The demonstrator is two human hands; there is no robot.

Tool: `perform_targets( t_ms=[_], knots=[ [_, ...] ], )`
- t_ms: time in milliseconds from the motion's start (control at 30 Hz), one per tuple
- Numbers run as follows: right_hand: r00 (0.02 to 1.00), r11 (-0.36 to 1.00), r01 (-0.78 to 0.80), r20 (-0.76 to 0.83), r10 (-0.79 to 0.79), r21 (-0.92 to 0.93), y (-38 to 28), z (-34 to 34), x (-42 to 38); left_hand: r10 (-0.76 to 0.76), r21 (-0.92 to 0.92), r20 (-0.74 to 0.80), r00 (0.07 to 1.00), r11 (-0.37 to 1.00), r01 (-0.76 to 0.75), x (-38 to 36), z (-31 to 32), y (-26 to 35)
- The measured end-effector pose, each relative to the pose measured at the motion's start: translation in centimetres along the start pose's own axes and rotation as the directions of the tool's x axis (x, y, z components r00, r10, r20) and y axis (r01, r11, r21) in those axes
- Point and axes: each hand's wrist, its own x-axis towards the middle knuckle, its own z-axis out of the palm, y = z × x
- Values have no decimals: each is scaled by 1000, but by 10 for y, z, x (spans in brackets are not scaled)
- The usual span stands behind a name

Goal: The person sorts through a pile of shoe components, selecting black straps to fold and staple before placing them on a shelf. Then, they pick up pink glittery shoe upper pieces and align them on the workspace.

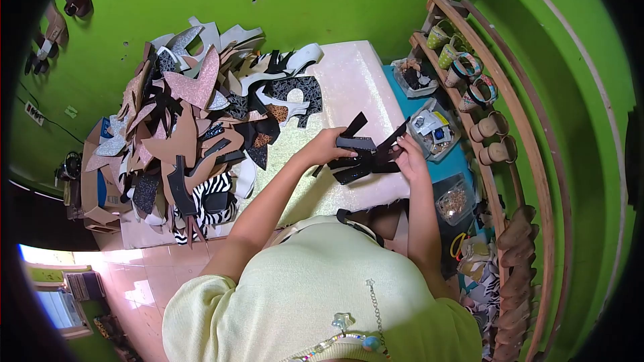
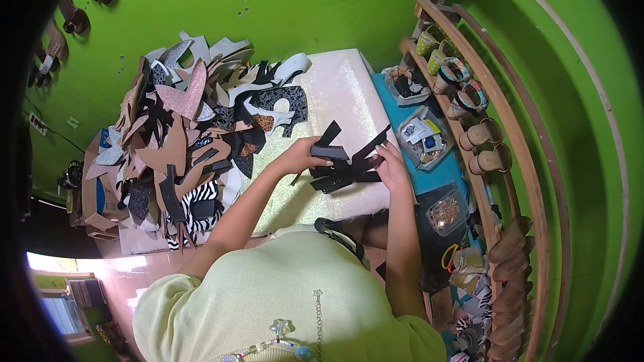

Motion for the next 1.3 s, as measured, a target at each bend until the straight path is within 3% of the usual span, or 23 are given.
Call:
perform_targets(
  t_ms=[67, 133, 167, 233, 300, 367, 533, 600, 833, 900, 933, 1000, 1033, 1100, 1233, 1300],
  knots=[
    [999, 1000, -4, 54, 4, -6, -3, -3, -2, 61, 79, 37, 997, 995, -64, 2, 0, -12],
    [997, 986, 13, -77, -26, -168, -3, -6, -2, 73, 171, 50, 996, 982, -81, 1, -2, -19],
    [997, 986, 14, -77, -27, -166, -2, -7, -2, 84, 261, 64, 994, 960, -98, 1, -3, -22],
    [974, 967, -45, -227, -13, -249, 0, -9, -3, 59, 311, 23, 998, 948, -63, -1, -3, -28],
    [969, 963, -29, -243, -38, -269, 5, -14, 0, 54, 478, -42, 998, 878, -27, 2, -3, -41],
    [949, 893, -21, -290, -123, -449, 8, -14, -1, 10, 437, -74, 997, 899, 23, 4, -4, -51],
    [928, 801, -57, -328, -178, -595, 25, -41, 12, -103, 329, -122, 987, 934, 138, 10, -2, -79],
    [925, 720, -43, -300, -233, -692, 30, -49, 15, -141, 208, -129, 982, 964, 166, 11, 1, -87],
    [886, 594, 59, -233, -402, -802, 53, -82, 32, -230, 227, -197, 953, 935, 272, 14, 10, -103],
    [843, 425, -4, -232, -486, -905, 52, -81, 32, -237, 309, -214, 948, 904, 296, 16, 11, -105],
    [842, 425, -5, -233, -487, -905, 51, -78, 31, -237, 309, -212, 948, 904, 295, 16, 11, -105],
    [801, 130, -11, -87, -593, -991, 47, -72, 28, -273, 348, -233, 933, 873, 342, 15, 12, -104],
    [801, 129, -12, -87, -592, -992, 41, -58, 23, -274, 347, -232, 933, 873, 343, 14, 13, -104],
    [828, 385, -144, -324, -458, -912, 30, -36, 15, -277, 335, -273, 921, 870, 361, 13, 14, -103],
    [837, 345, -112, -275, -473, -932, 38, -54, 27, -299, 337, -264, 917, 862, 379, 12, 15, -98],
    [820, 409, -205, -384, -425, -889, 33, -41, 18, -296, 347, -269, 917, 858, 378, 11, 15, -96]
  ],
)
